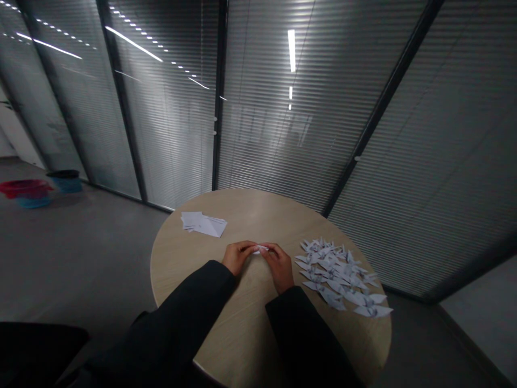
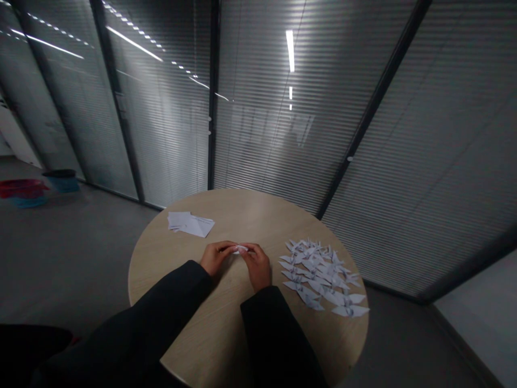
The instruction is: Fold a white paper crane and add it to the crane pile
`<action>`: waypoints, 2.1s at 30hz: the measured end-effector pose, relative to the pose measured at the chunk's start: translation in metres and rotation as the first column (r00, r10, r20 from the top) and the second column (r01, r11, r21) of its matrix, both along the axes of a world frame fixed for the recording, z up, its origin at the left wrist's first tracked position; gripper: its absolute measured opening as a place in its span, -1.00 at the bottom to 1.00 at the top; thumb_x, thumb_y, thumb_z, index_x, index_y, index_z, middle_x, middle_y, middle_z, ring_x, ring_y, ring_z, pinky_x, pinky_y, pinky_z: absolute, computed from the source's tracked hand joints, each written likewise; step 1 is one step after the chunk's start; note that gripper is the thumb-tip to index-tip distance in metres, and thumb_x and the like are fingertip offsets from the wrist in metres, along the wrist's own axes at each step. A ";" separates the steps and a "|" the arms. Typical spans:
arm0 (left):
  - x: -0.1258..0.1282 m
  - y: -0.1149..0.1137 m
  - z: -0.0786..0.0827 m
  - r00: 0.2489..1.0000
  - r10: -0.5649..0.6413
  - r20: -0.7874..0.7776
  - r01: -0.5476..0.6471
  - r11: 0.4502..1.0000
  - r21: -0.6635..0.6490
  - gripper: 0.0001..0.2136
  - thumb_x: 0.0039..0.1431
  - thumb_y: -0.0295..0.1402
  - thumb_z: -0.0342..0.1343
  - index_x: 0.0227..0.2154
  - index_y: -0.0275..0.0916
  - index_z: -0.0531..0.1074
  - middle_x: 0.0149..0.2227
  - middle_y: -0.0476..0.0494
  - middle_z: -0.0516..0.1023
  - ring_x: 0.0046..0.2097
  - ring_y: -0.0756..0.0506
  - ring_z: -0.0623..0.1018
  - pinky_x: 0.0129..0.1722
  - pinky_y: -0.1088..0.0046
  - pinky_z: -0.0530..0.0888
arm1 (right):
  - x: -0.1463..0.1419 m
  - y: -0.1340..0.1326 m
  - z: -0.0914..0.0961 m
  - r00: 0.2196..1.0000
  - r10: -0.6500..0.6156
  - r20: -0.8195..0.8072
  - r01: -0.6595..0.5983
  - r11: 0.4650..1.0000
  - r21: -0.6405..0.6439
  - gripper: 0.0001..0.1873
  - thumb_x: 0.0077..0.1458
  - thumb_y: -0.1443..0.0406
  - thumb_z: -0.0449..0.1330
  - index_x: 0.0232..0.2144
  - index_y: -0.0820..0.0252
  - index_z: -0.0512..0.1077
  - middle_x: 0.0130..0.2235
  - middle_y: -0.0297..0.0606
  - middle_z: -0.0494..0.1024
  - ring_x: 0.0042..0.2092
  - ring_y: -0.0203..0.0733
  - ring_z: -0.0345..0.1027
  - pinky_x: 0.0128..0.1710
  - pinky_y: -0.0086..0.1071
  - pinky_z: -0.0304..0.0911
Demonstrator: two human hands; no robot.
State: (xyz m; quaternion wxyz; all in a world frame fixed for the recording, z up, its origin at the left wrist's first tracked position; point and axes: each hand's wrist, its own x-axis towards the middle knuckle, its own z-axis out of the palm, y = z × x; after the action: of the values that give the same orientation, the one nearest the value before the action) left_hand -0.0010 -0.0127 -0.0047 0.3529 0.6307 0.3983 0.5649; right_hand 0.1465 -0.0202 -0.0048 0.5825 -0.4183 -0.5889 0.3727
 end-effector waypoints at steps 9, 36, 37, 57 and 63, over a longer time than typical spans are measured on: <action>-0.002 -0.003 0.001 0.952 0.097 -0.291 -0.063 0.990 0.125 -0.76 0.19 -0.25 0.00 -0.36 -0.25 0.54 -0.32 -0.17 0.61 -0.26 -0.13 0.56 -0.20 0.39 0.43 | 0.001 0.003 -0.005 0.989 -0.095 0.112 0.096 0.995 0.000 -0.70 -0.09 0.04 0.25 -0.46 0.16 0.49 -0.42 -0.27 0.58 -0.36 -0.13 0.44 -0.32 -0.33 0.31; 0.004 0.001 -0.006 0.949 0.057 -0.309 -0.021 0.993 0.118 -0.82 0.15 -0.31 -0.08 -0.49 -0.20 0.35 -0.45 -0.11 0.43 -0.33 -0.11 0.41 -0.23 0.36 0.35 | -0.004 -0.001 -0.007 0.946 0.133 0.296 -0.116 0.990 -0.077 -0.60 0.09 -0.02 0.03 -0.57 0.12 0.33 -0.60 -0.42 0.39 -0.51 -0.29 0.28 -0.42 -0.42 0.20; 0.004 0.002 -0.007 0.956 0.033 -0.291 -0.005 0.995 0.095 -0.81 0.16 -0.29 -0.09 -0.49 -0.20 0.34 -0.46 -0.09 0.42 -0.35 -0.09 0.41 -0.25 0.37 0.36 | -0.004 -0.001 -0.006 0.943 0.138 0.303 -0.121 0.990 -0.075 -0.59 0.10 -0.02 0.02 -0.58 0.13 0.32 -0.60 -0.42 0.38 -0.51 -0.29 0.27 -0.42 -0.42 0.20; 0.005 0.002 0.001 0.869 -0.249 0.426 0.338 0.930 -0.146 -0.55 -0.26 -0.10 0.36 -0.38 -0.26 0.32 -0.59 0.08 0.40 -0.58 0.06 0.40 -0.53 0.53 0.34 | -0.002 -0.004 0.002 0.967 0.229 0.109 -0.223 0.973 -0.059 -0.57 0.04 -0.02 0.11 -0.66 0.14 0.29 -0.64 -0.40 0.36 -0.52 -0.26 0.28 -0.41 -0.39 0.25; 0.002 0.004 0.003 0.868 -0.185 0.461 0.332 0.906 -0.262 -0.44 -0.31 -0.10 0.38 -0.26 -0.25 0.30 -0.56 0.05 0.47 -0.55 0.00 0.48 -0.45 0.44 0.43 | -0.002 -0.003 0.003 0.975 0.198 0.102 -0.195 0.980 -0.037 -0.53 0.03 -0.07 0.10 -0.66 0.14 0.29 -0.64 -0.39 0.36 -0.51 -0.26 0.28 -0.40 -0.39 0.24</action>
State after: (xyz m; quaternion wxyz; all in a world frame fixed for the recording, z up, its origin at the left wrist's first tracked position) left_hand 0.0012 -0.0092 -0.0020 0.6060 0.4713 0.3117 0.5599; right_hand 0.1447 -0.0233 -0.0019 0.5055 -0.3848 -0.6521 0.4137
